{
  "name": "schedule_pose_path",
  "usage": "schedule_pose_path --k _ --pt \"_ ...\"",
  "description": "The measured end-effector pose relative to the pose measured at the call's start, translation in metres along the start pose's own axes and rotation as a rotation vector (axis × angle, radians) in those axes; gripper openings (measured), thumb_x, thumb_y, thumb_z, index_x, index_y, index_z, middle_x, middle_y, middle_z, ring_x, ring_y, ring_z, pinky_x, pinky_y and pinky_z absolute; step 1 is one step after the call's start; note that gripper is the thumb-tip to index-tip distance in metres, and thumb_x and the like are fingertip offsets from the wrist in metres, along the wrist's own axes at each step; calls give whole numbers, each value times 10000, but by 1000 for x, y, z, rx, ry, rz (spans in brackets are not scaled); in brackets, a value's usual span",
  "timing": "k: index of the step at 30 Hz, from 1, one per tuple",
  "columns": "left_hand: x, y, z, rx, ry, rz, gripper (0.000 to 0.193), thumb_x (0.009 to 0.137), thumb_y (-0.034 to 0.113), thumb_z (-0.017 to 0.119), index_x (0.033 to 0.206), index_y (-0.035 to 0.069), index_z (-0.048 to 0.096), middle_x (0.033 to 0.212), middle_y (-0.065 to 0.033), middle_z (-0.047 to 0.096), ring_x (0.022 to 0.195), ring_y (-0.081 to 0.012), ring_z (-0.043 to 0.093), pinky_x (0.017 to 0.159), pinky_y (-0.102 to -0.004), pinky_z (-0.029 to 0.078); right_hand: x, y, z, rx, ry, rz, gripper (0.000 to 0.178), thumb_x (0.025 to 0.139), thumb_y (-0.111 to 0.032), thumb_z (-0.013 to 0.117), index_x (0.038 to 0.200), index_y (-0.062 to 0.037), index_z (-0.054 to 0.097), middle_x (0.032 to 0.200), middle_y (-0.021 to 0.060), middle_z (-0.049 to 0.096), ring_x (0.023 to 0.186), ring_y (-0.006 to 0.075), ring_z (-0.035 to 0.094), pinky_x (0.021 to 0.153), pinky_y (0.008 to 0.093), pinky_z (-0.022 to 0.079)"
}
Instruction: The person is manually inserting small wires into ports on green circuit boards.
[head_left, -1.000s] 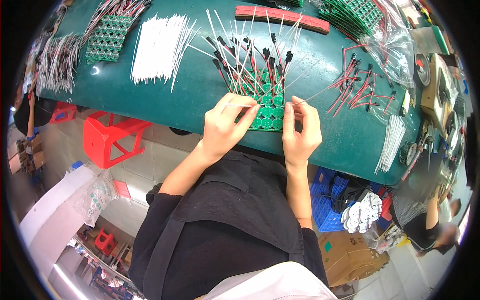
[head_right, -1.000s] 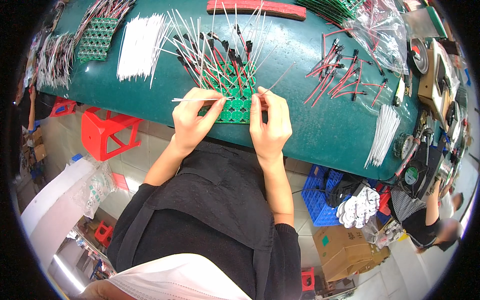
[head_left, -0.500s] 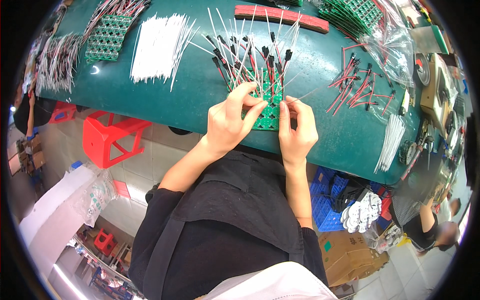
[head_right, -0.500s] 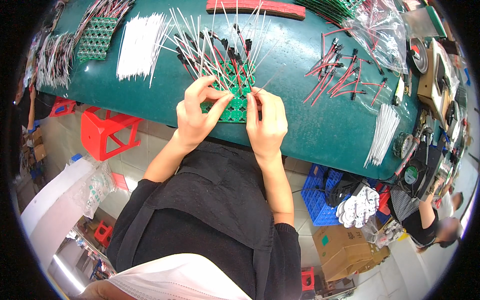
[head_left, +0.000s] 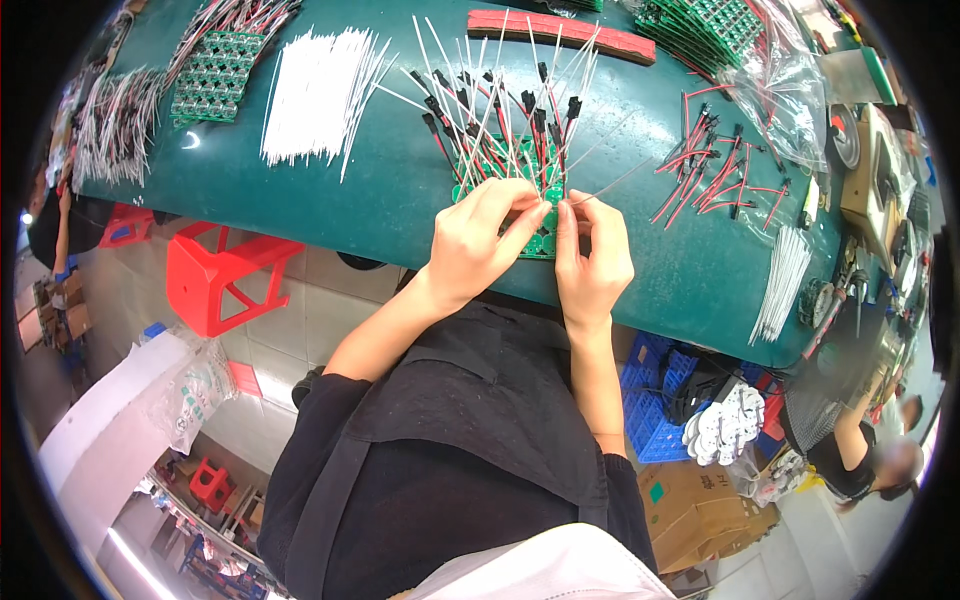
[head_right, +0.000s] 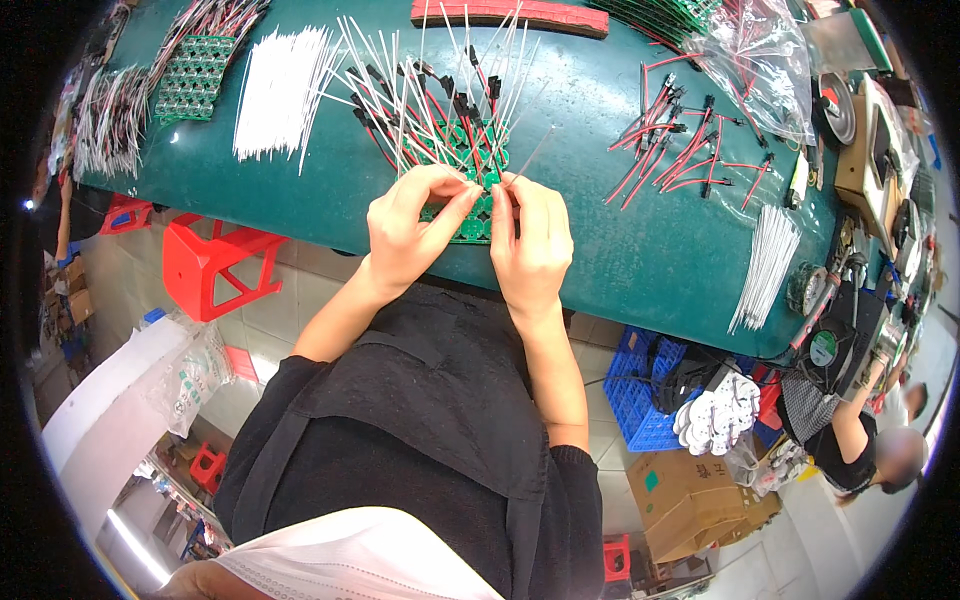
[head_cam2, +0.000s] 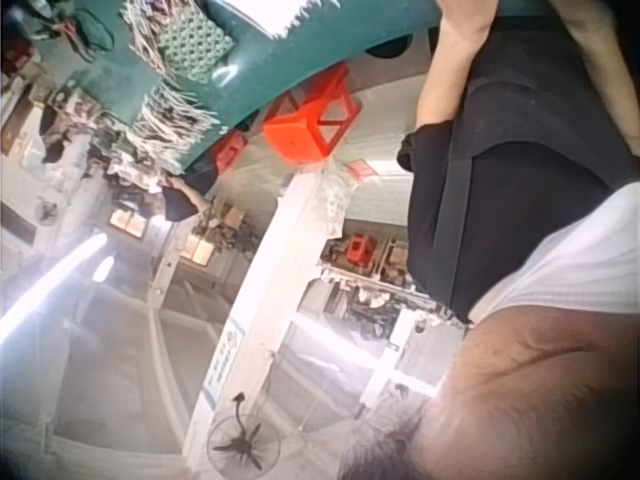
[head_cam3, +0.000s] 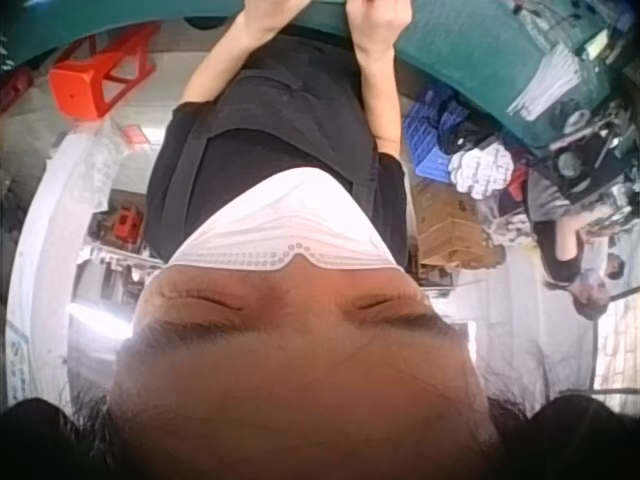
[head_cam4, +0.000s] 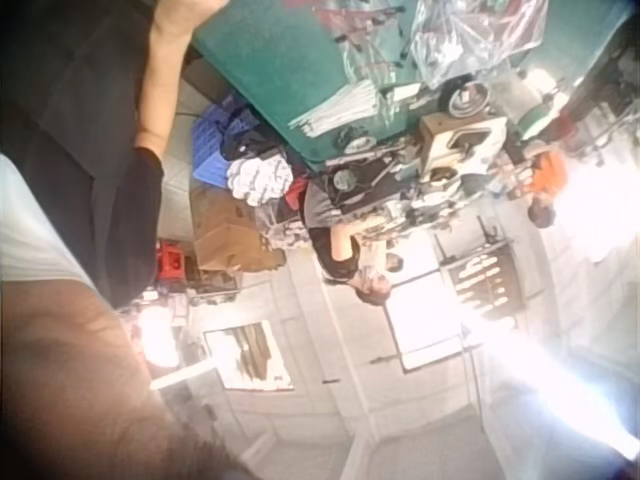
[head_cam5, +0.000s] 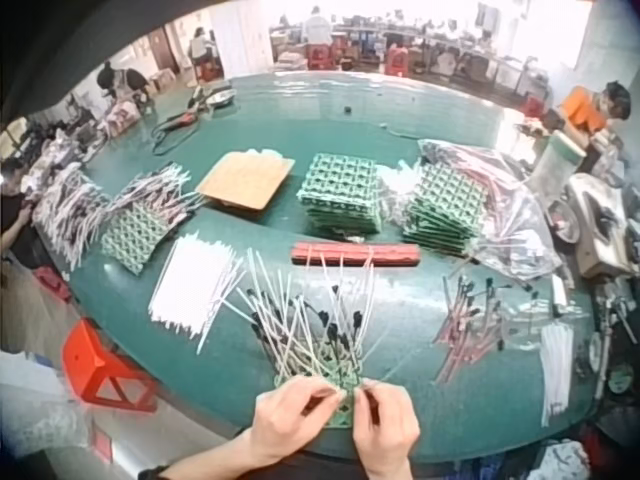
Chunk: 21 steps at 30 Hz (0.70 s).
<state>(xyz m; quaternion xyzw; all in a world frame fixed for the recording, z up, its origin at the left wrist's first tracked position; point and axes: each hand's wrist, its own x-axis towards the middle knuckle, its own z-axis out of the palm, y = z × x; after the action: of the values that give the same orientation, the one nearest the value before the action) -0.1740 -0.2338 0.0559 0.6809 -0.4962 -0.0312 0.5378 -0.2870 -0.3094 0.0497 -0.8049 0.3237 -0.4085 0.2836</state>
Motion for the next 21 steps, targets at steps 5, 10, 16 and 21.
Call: schedule_pose_path --k 5,10,16,21 --pt "0 -3 2 16 17 16 227 790 11 744 956 16 590 808 -67 647 695 -175 678 579 -278 556 -1 2 0 -5 -22 -2 192 796 39 712 974 21 641 887 127 656 761 258 633 662 341 532" --pt "-1 -5 3 27 37 40 241 788 10 750 965 18 586 811 -70 652 675 -170 679 560 -271 552 1 -1 -2 -62 -39 -38 232 823 10 696 1053 -1 664 905 126 638 805 260 630 692 348 524" --pt "-2 -6 4 21 45 38 238 790 14 751 963 24 587 807 -68 652 661 -162 674 551 -267 548 0 1 -1 -9 -11 6 202 847 10 674 1048 9 662 900 135 643 788 263 633 695 351 525" --pt "-1 -5 3 53 16 49 230 797 19 745 963 31 587 808 -64 651 676 -157 674 553 -268 547 1 0 -3 -9 -12 -8 183 847 29 665 1029 18 660 898 144 649 784 271 640 696 354 529"
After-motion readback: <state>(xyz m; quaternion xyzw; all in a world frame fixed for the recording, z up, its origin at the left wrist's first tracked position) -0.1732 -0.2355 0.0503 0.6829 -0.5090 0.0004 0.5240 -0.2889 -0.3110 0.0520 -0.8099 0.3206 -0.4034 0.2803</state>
